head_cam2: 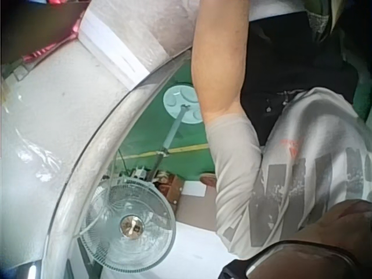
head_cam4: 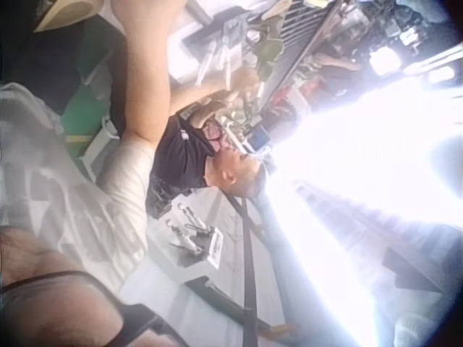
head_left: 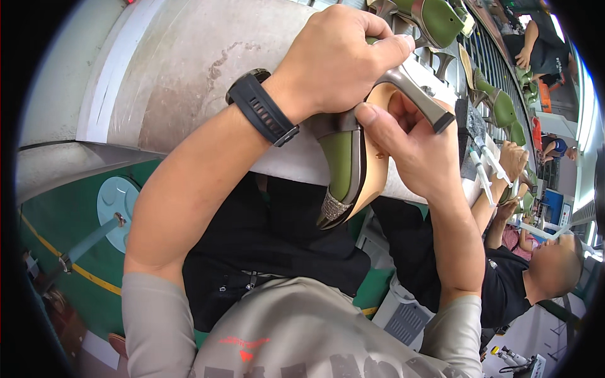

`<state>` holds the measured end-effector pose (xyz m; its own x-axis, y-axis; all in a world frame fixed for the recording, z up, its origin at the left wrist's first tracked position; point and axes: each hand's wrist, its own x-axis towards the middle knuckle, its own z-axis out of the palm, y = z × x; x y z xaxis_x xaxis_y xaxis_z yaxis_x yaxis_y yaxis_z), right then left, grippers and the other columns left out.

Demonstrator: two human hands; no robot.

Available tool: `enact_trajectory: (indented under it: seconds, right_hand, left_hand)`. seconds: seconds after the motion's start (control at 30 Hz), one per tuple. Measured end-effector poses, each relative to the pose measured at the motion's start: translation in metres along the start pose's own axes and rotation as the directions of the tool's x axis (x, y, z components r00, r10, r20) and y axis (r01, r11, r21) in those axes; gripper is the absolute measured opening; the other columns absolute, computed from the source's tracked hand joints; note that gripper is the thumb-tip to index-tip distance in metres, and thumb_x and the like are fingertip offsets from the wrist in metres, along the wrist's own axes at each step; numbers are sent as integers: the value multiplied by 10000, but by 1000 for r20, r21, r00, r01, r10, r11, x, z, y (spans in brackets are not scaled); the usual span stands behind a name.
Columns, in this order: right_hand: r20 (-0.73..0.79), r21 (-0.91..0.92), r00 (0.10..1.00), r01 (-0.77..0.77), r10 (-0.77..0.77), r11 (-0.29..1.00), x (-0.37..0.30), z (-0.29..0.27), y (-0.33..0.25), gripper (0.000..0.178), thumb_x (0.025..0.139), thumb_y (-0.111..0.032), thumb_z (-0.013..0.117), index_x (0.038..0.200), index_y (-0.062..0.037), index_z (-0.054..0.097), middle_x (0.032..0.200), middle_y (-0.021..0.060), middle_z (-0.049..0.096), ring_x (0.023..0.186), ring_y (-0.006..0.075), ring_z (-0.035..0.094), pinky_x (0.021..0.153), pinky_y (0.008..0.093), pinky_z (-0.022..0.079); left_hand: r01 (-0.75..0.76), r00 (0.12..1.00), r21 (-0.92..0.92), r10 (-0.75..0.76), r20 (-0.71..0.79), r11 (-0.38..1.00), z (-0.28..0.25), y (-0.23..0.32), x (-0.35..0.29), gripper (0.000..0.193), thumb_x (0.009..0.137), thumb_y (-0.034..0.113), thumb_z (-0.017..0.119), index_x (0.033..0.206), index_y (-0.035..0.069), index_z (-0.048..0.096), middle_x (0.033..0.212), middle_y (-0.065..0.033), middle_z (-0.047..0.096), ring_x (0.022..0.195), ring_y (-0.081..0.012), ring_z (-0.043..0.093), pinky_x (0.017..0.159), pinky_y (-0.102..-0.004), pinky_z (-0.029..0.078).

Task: The person assembles high-heeled shoes by taking lasted shoe uppers and soles from a conveyor, pressing each sole and heel onto the shoe by hand, and hammering along the edges and heels with a hammer.

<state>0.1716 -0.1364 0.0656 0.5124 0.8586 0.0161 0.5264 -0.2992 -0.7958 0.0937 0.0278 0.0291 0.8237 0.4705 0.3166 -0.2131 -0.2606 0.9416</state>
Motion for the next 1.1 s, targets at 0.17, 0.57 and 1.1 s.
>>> enact_trajectory:
  seconds: [0.17,0.57,1.1]
  right_hand:
    - [85,-9,994,-68,68,998,-2,-9,8,399,868,-313,879,826,-17,614,666,-36,542,599,64,461,545,257,425]
    - [98,140,993,-72,59,987,-1,-2,-6,472,831,-270,906,1117,17,666,860,6,664,714,41,577,598,235,468]
    - [-60,-373,655,686,-754,625,-4,6,23,607,696,-240,937,1228,-58,709,1242,179,677,1245,417,601,1046,527,469]
  left_hand:
    - [7,1000,-136,-6,5,991,-4,4,-1,364,1002,278,658,914,-62,753,745,-161,736,677,-171,684,647,-334,524]
    - [-42,998,-161,35,-45,986,-1,9,-6,379,1028,288,634,910,-52,750,736,-130,727,656,-131,632,624,-313,492]
    - [-243,967,485,251,49,840,-49,3,-148,521,785,354,915,1112,50,647,1310,-180,665,1146,-332,628,987,-411,493]
